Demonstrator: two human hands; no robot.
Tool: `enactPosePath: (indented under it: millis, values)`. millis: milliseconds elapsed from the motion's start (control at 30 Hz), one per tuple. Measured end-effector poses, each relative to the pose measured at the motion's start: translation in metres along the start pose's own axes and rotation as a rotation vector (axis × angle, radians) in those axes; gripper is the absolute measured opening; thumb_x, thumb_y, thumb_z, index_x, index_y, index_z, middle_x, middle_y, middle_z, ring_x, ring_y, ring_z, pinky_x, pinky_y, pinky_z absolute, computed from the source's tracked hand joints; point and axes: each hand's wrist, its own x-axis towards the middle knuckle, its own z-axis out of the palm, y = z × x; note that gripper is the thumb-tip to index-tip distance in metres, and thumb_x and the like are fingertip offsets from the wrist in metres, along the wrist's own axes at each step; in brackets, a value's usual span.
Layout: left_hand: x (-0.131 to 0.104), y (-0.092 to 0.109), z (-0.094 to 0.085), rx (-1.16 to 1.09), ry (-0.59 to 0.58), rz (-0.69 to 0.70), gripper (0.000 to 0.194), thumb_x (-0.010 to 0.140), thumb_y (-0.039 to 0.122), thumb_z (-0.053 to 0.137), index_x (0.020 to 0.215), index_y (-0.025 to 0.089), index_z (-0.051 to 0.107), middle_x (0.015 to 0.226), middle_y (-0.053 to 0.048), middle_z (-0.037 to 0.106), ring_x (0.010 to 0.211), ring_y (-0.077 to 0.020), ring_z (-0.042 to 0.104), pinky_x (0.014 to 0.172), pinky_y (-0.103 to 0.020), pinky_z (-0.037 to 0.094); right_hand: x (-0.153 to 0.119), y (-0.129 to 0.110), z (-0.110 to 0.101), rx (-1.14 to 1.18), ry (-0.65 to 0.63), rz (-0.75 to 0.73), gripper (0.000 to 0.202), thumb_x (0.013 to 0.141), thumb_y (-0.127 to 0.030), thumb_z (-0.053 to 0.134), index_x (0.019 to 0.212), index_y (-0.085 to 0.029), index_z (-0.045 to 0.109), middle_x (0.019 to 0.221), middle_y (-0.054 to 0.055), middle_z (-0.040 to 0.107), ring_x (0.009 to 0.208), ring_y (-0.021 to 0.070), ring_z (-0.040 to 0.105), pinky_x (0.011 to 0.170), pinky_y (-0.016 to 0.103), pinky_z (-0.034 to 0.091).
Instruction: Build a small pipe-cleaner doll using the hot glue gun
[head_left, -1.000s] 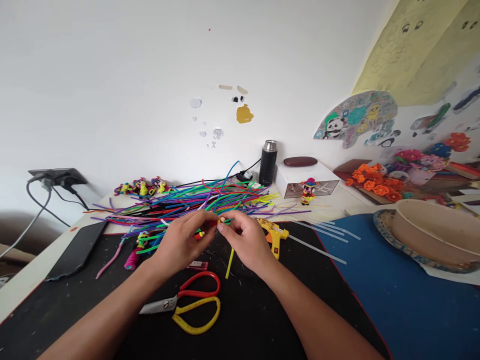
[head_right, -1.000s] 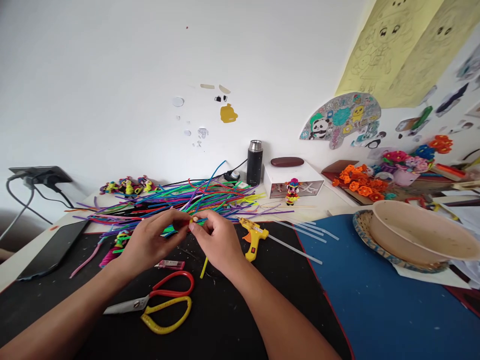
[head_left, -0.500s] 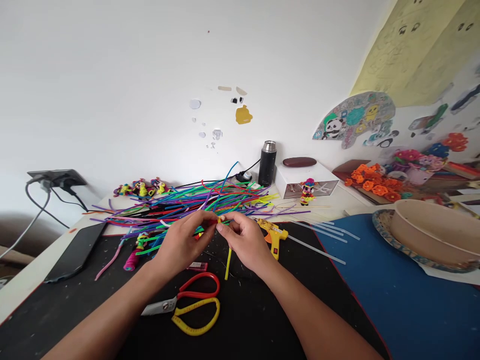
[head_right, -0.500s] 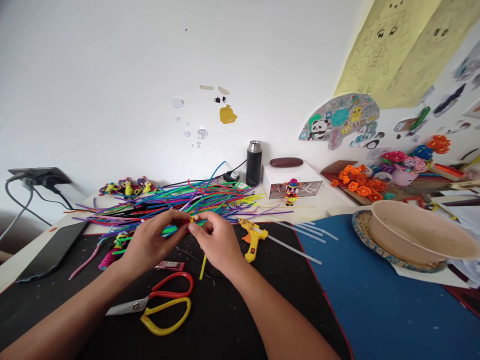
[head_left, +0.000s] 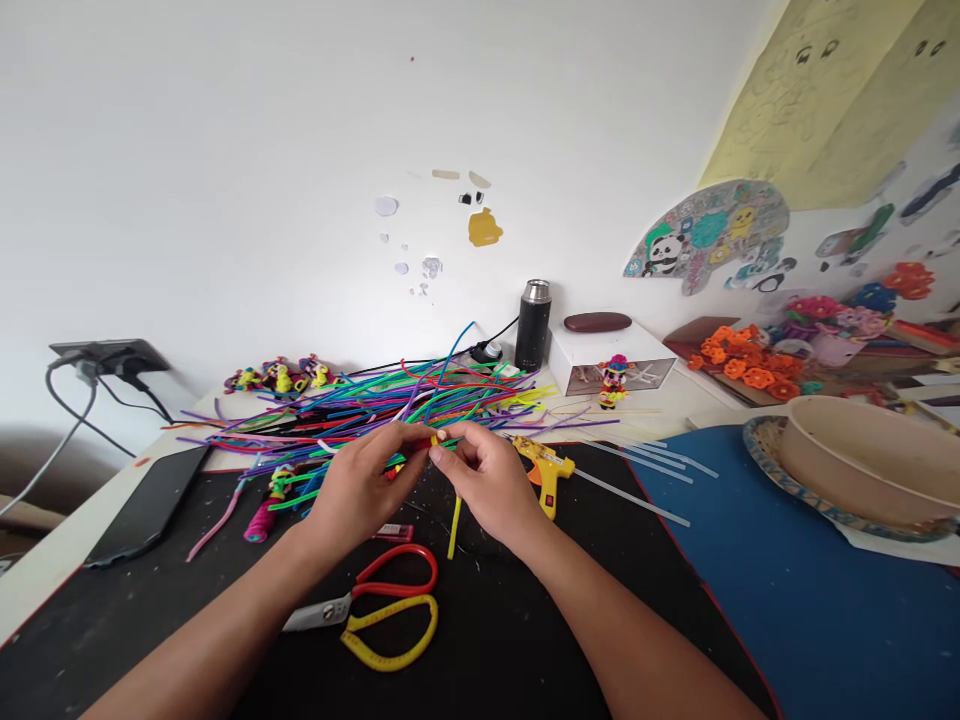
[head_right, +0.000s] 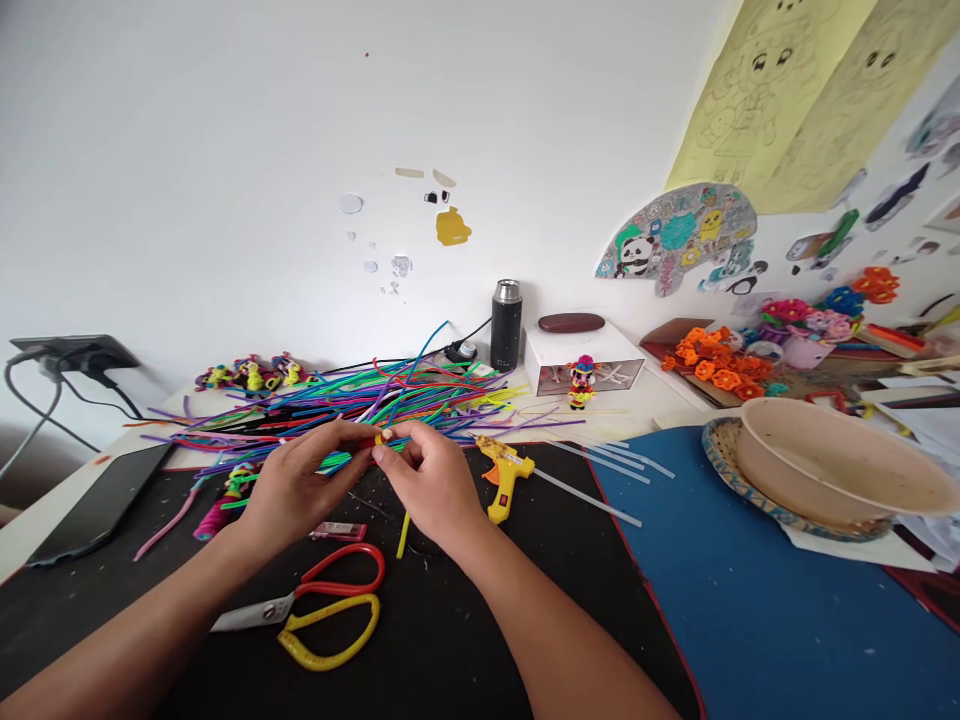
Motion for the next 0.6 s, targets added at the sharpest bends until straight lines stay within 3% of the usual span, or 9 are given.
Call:
enactPosePath:
  millis: [267, 467, 600]
  values:
    - [-0.001, 0.002, 0.003, 0.048, 0.054, -0.012, 0.013, 0.097, 0.029, 0.059, 0.102, 0.024, 0.071, 0.090, -0.003, 0.081, 0.078, -0.0190, 0.076, 0.074, -0.027, 0.057, 0.000, -0.001, 0.001, 0.004, -0.023, 0.032, 0.024, 0.096, -0.044, 0.066, 0.108, -0.023, 0.067, 0.059, -0.007, 0.047, 0.050, 0.0129, 0.042, 0.048, 0.026, 0.028]
    - [0.000, -0.003, 0.001, 0.130, 0.105, 0.064, 0.016, 0.099, 0.024, 0.057, 0.106, 0.023, 0.071, 0.092, -0.004, 0.081, 0.080, -0.0194, 0.076, 0.076, -0.028, 0.056, 0.000, -0.001, 0.003, 0.013, -0.050, 0.007, 0.021, 0.096, -0.041, 0.066, 0.094, -0.020, 0.069, 0.068, -0.003, 0.058, 0.058, 0.0131, 0.049, 0.053, 0.025, 0.035]
    - [-0.001, -0.008, 0.003, 0.168, 0.104, 0.089, 0.016, 0.100, 0.024, 0.057, 0.106, 0.022, 0.071, 0.093, -0.005, 0.081, 0.081, -0.0203, 0.076, 0.077, -0.029, 0.057, -0.001, -0.002, 0.004, 0.043, -0.051, -0.023, 0.022, 0.096, -0.040, 0.066, 0.088, -0.020, 0.069, 0.068, -0.003, 0.058, 0.059, 0.0131, 0.049, 0.054, 0.025, 0.034]
